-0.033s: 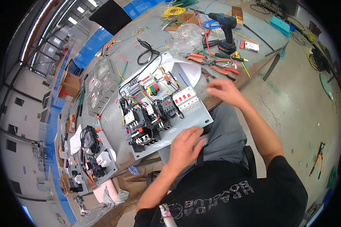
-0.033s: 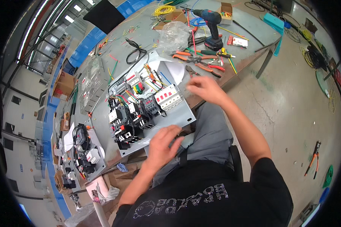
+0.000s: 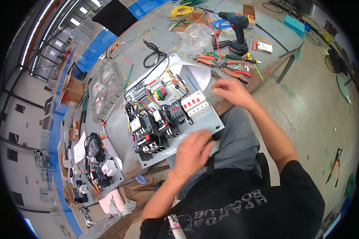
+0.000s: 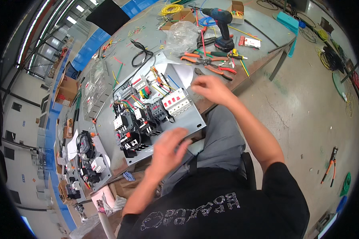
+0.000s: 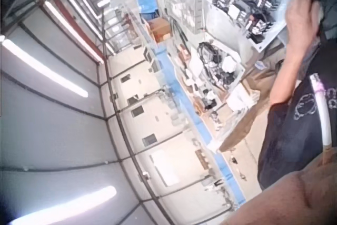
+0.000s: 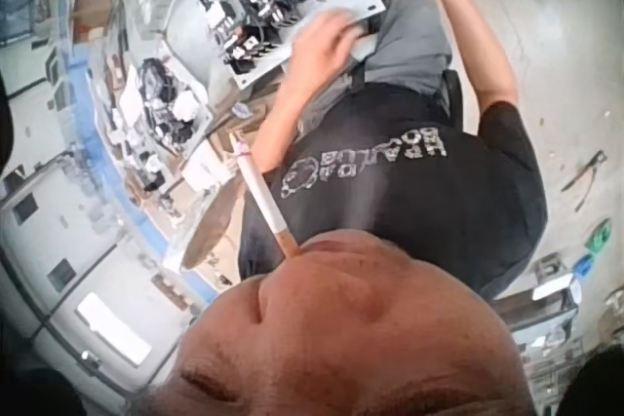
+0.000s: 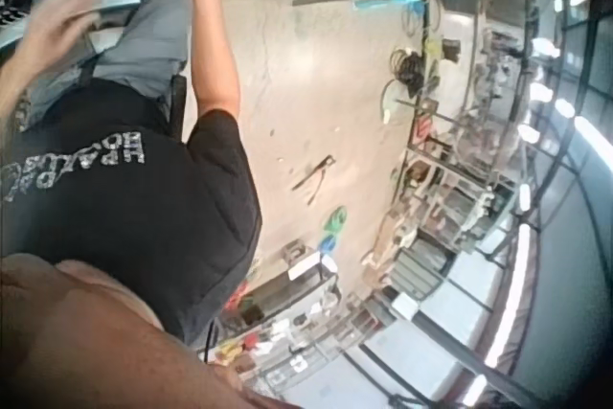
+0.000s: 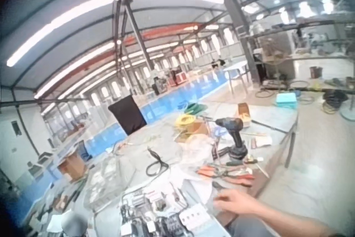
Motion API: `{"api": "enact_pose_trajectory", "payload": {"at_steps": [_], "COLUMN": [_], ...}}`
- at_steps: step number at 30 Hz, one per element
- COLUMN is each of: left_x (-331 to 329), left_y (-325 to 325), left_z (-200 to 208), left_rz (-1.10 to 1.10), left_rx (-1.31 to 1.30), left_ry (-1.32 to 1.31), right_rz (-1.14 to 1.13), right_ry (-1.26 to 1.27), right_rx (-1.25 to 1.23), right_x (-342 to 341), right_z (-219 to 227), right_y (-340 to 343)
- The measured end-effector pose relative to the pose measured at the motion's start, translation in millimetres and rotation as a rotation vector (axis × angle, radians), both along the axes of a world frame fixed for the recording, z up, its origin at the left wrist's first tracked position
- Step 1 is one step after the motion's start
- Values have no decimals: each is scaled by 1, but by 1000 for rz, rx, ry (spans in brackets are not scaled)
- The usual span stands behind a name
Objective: The person strips insulation from multiple colored wires using pliers and inserts them into terminals on an electrical panel. They then use a power drill to tighten the terminal screws, securing the wires in place.
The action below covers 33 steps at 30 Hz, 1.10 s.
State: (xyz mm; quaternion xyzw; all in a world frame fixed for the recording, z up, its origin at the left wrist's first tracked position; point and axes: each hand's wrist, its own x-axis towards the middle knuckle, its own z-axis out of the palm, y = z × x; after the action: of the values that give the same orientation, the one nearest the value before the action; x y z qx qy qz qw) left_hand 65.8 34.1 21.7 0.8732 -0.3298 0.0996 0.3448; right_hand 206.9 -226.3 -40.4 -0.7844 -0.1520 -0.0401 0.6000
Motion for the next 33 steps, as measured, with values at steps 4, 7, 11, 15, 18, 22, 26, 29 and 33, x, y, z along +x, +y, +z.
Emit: {"api": "enact_pose_trajectory", "payload": {"at_steps": [4, 7, 11, 15, 18, 22, 26, 29, 33], "left_x": [77, 143, 205, 251, 266, 292, 308, 314, 340], "left_y": [4, -1, 12, 10, -1, 1, -4, -8, -7], "left_z": [57, 67, 41, 37, 32, 21, 5, -11, -14], "left_rz": [167, 268, 302, 255, 194, 101, 76, 166, 223], "left_rx": [3, 3, 102, 30, 170, 63, 24, -111, -56], "left_ry": [122, 286, 180, 472, 628, 928, 916, 853, 1009], "right_rz": [66, 115, 280, 245, 213, 203, 220, 185, 195], "right_ry": [42, 17, 27, 57, 31, 100, 146, 107, 312], "right_rx": [-63, -174, -420, -296, -264, -223, -246, -269, -312], "right_x": [74, 103, 112, 111, 112, 113, 120, 122, 136], "right_z": [-9, -26, -17, -27, -31, -31, -31, -38, -41], "right_y": [25, 40, 50, 43, 39, 46, 43, 47, 48]}}
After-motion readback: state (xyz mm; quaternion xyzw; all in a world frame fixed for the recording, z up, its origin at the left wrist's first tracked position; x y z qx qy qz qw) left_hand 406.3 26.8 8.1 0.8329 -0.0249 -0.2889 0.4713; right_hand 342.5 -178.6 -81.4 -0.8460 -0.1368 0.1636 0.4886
